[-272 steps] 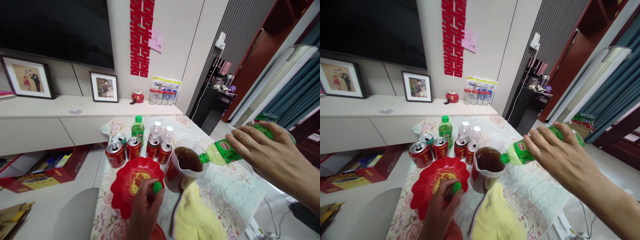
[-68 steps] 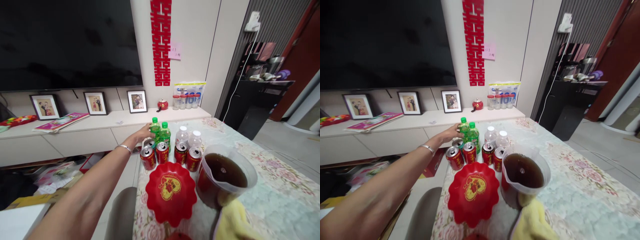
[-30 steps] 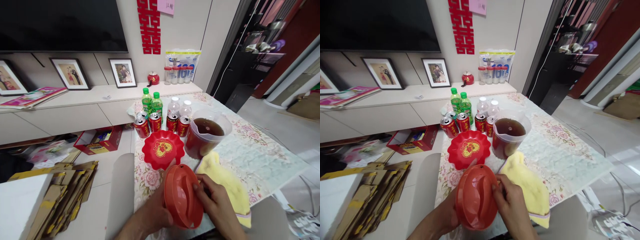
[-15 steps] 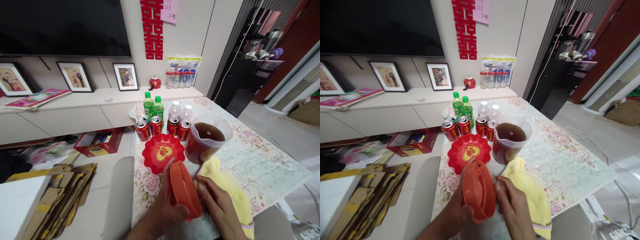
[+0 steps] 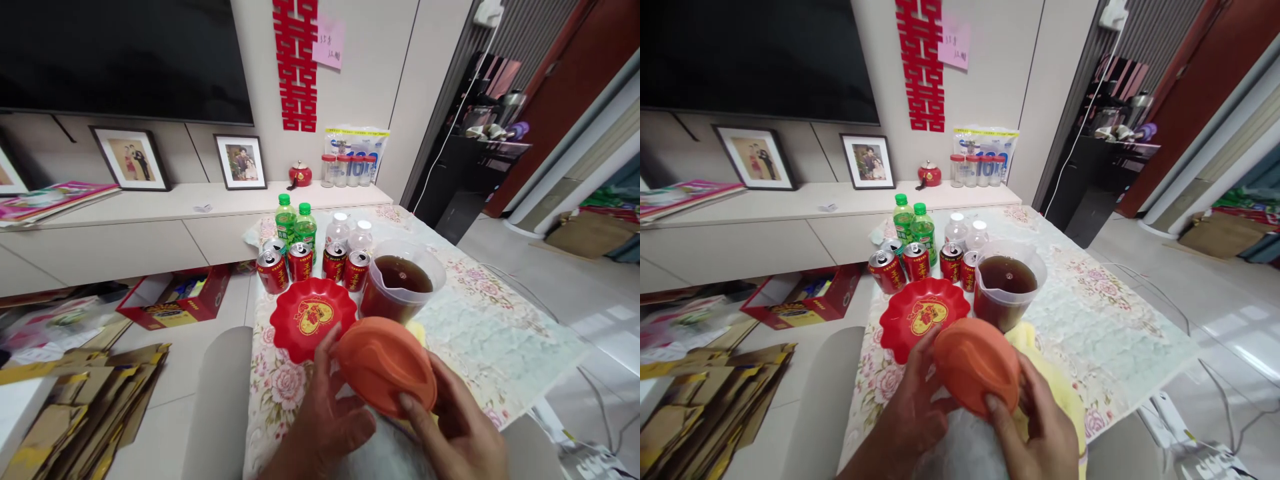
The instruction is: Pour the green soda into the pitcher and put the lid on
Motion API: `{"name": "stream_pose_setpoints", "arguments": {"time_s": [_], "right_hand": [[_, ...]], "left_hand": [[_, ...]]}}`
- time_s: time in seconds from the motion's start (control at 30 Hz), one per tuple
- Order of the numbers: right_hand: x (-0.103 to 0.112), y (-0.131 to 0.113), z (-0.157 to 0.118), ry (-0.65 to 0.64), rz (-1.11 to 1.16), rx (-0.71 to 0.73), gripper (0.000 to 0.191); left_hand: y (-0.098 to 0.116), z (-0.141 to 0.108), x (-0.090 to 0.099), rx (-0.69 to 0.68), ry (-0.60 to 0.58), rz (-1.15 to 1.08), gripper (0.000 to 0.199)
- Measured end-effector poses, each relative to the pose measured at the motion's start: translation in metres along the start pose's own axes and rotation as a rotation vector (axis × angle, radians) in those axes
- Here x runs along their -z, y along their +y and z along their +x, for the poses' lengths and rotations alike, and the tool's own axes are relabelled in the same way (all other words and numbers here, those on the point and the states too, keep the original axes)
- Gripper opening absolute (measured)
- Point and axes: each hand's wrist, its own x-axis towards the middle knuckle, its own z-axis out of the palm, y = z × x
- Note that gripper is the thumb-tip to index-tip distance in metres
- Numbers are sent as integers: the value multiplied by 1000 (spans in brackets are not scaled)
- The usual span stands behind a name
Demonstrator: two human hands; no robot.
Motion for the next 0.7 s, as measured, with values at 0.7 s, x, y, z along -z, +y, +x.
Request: {"name": "stream_pose_setpoints", "arguments": {"time_s": [0.7], "right_hand": [[-1, -27, 19, -590, 541, -398, 52]], "left_hand": [[-20, 19, 14, -110, -193, 21, 172]]}}
